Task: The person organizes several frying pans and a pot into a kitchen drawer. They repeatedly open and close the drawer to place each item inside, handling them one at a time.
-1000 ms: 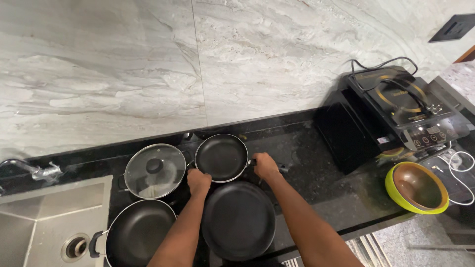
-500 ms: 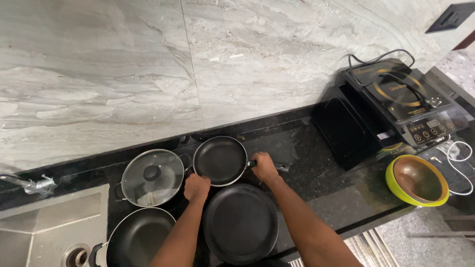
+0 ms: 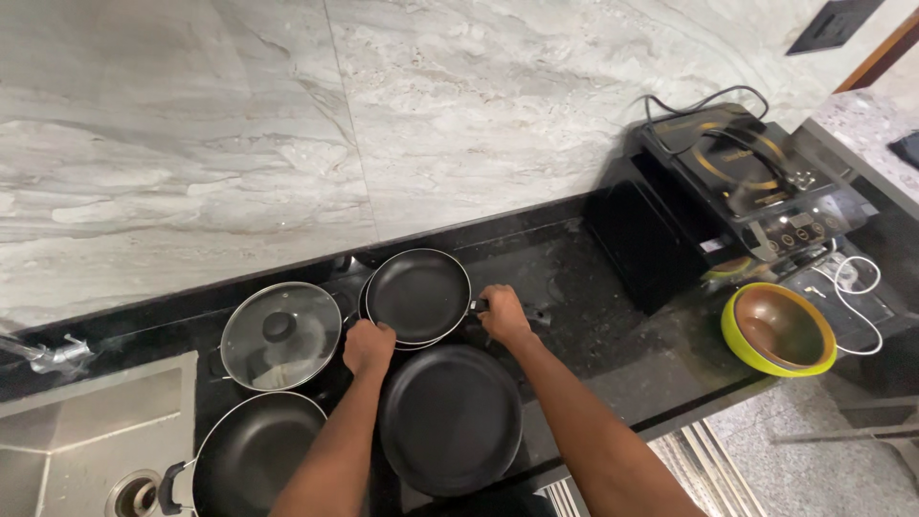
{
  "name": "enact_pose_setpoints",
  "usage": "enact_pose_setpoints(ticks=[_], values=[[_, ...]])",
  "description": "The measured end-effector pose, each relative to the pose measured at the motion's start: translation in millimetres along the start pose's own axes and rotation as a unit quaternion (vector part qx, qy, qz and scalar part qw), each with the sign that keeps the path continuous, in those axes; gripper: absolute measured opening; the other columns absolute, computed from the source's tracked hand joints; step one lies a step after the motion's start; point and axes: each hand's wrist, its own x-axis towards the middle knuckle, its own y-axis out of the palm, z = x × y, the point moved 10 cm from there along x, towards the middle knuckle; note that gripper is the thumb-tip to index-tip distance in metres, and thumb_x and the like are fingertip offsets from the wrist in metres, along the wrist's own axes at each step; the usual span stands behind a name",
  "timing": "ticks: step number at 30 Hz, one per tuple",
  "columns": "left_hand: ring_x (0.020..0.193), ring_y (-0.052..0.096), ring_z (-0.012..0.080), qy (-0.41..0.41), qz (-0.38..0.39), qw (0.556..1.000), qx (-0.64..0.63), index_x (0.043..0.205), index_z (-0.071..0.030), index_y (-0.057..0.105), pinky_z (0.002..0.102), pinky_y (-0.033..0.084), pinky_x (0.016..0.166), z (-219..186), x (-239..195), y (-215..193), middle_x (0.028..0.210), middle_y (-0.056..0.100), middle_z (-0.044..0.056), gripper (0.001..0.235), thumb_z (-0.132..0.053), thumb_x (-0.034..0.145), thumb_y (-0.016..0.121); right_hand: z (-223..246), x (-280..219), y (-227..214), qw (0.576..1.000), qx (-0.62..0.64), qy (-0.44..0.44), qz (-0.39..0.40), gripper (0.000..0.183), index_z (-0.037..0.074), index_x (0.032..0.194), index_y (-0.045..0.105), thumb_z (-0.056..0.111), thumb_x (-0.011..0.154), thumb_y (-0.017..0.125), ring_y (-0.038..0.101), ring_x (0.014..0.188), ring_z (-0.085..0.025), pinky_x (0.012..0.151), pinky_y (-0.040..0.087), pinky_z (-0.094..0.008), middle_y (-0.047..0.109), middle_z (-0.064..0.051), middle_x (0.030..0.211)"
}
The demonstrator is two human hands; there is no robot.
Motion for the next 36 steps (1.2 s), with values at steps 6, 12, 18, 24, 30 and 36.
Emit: enact_pose_setpoints(ticks=[6, 12, 18, 24, 30, 36], values=[[0.097, 0.075, 0.0364, 0.031, 0.011, 0.999, -0.005, 0.098, -0.001, 0.075, 0.048, 0.061, 0.081, -28.9, -30.1, 5.6, 0.104, 0.076, 0.018, 0.034, -0.032, 0.098, 0.06, -19.7, -29.6, -33.0, 0.999, 0.008, 0.016, -0.037, 0.028, 0.001, 0.098, 0.072, 0.001, 0.07, 0.079, 0.059, 0.111, -0.039, 0.099, 0.048, -0.045, 0.07, -0.017, 0.105], [0.096, 0.073, 0.0387, 0.093, 0.008, 0.996, -0.003, 0.093, -0.003, 0.076, 0.051, 0.059, 0.082, -70.5, -67.6, 28.7, 0.099, 0.075, 0.019, 0.033, -0.032, 0.095, 0.061, -52.5, -71.8, -80.0, 0.997, 0.008, 0.04, -0.071, 0.029, 0.0, 0.097, 0.072, 0.0, 0.068, 0.079, 0.06, 0.11, -0.04, 0.098, 0.048, -0.046, 0.07, -0.018, 0.105], [0.091, 0.072, 0.0407, 0.153, 0.006, 0.988, 0.004, 0.089, -0.003, 0.074, 0.053, 0.059, 0.078, -119.5, -109.5, 69.6, 0.096, 0.074, 0.019, 0.031, -0.03, 0.094, 0.061, -93.2, -127.7, -134.6, 0.989, -0.002, 0.078, -0.124, 0.032, -0.001, 0.098, 0.071, 0.001, 0.068, 0.081, 0.059, 0.109, -0.041, 0.096, 0.048, -0.047, 0.07, -0.019, 0.105], [0.085, 0.073, 0.0373, 0.21, 0.045, 0.977, -0.011, 0.077, -0.004, 0.071, 0.051, 0.057, 0.077, -168.9, -164.1, 115.1, 0.086, 0.074, 0.016, 0.034, -0.029, 0.096, 0.061, -146.7, -190.5, -182.5, 0.979, -0.016, 0.108, -0.174, 0.037, -0.001, 0.101, 0.07, 0.001, 0.067, 0.082, 0.06, 0.111, -0.041, 0.097, 0.049, -0.046, 0.07, -0.019, 0.105], [0.081, 0.073, 0.0383, 0.262, 0.034, 0.964, 0.0, 0.076, -0.003, 0.069, 0.051, 0.058, 0.073, -205.5, -216.3, 152.2, 0.082, 0.074, 0.016, 0.032, -0.028, 0.095, 0.062, -198.0, -249.4, -212.8, 0.971, -0.042, 0.141, -0.188, 0.04, -0.002, 0.101, 0.07, 0.003, 0.064, 0.083, 0.059, 0.108, -0.043, 0.096, 0.048, -0.047, 0.069, -0.021, 0.105], [0.079, 0.073, 0.0398, 0.315, 0.033, 0.949, 0.002, 0.074, -0.003, 0.069, 0.051, 0.058, 0.071, -232.7, -262.8, 189.3, 0.08, 0.073, 0.019, 0.031, -0.027, 0.093, 0.063, -226.7, -309.9, -244.6, 0.959, -0.023, 0.171, -0.224, 0.034, -0.003, 0.099, 0.069, 0.001, 0.066, 0.078, 0.061, 0.101, -0.043, 0.091, 0.049, -0.049, 0.069, -0.022, 0.098]])
